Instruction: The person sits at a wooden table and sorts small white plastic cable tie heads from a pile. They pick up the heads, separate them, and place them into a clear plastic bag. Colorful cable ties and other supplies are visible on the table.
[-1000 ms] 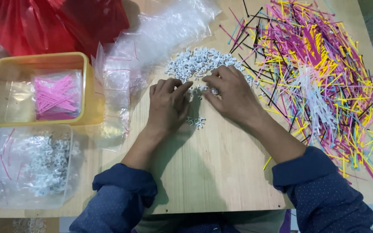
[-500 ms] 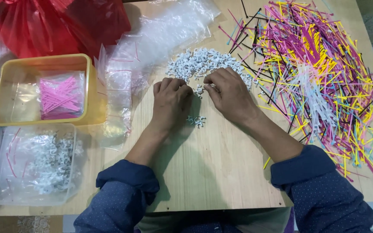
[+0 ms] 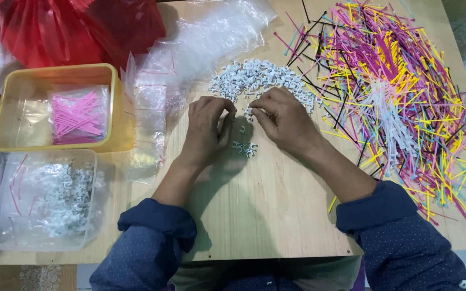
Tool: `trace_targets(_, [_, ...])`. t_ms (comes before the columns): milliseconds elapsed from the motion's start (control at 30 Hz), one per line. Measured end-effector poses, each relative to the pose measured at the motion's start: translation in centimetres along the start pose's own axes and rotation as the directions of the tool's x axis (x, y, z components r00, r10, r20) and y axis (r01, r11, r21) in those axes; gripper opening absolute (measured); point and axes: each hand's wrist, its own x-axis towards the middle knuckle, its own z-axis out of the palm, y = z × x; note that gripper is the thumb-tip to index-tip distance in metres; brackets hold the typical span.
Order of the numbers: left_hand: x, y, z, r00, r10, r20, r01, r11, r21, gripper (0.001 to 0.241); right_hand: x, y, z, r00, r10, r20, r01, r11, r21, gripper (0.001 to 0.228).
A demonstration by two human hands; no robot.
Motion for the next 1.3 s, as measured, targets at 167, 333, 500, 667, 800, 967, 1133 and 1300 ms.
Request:
trace_targets(167, [-0.7, 1.8, -0.4, 0.99, 0.063, 0.129, -0.072, 0.995, 0.066, 0.015, -0.3, 0.8, 0.5, 0.999, -0.051, 0.006, 0.051, 0.99, -0.133, 0.011])
trace_targets(333, [-0.3, 2.1, -0.8, 0.984, 0.042, 0.175, -0.062, 0.992, 0.106, 0.032, -0.3, 1.7, 1.3, 0.997, -0.078, 0.029, 0.083, 0.976, -0.2, 0.01])
trace_targets(500, [0.4, 0.4, 0.9, 0.993, 0.082, 0.089, -0.101, 0.966, 0.238, 0.029, -0.1, 2.0, 1.4, 0.997, -0.06, 0.049, 0.068, 0.98, -0.189, 0.008])
trace_targets(667, [1.3, 0.3, 1.3, 0.997, 0.059, 0.046, -0.068, 0.969, 0.237, 0.013, 0.1, 0.9, 1.2, 0.997, -0.054, 0.053, 0.063, 0.983, -0.173, 0.012])
trace_targets(800, [1.1, -1.0, 2.6, 0.993, 0.119, 0.007, -0.116, 0.946, 0.304, 0.007, -0.1, 1.4, 1.8, 0.995, -0.085, 0.052, 0.095, 0.965, -0.245, 0.009])
trace_targets(967, [0.9, -1.6, 3.4, 0.987, 0.156, -0.025, -0.139, 0.93, 0.342, 0.007, 0.0, 1.5, 2.5, 0.989, -0.14, 0.041, 0.145, 0.926, -0.349, 0.009])
trace_targets(1133, [0.8, -1.7, 3.3, 0.984, 0.174, -0.047, -0.143, 0.91, 0.388, 0.008, -0.2, 1.0, 2.1, 0.99, -0.142, 0.025, 0.142, 0.941, -0.306, 0.009])
trace_targets(1300, [0.9, -1.7, 3.4, 0.978, 0.197, -0.064, -0.152, 0.894, 0.422, 0.009, -0.4, 1.9, 2.6, 0.981, -0.19, 0.027, 0.184, 0.894, -0.41, 0.006])
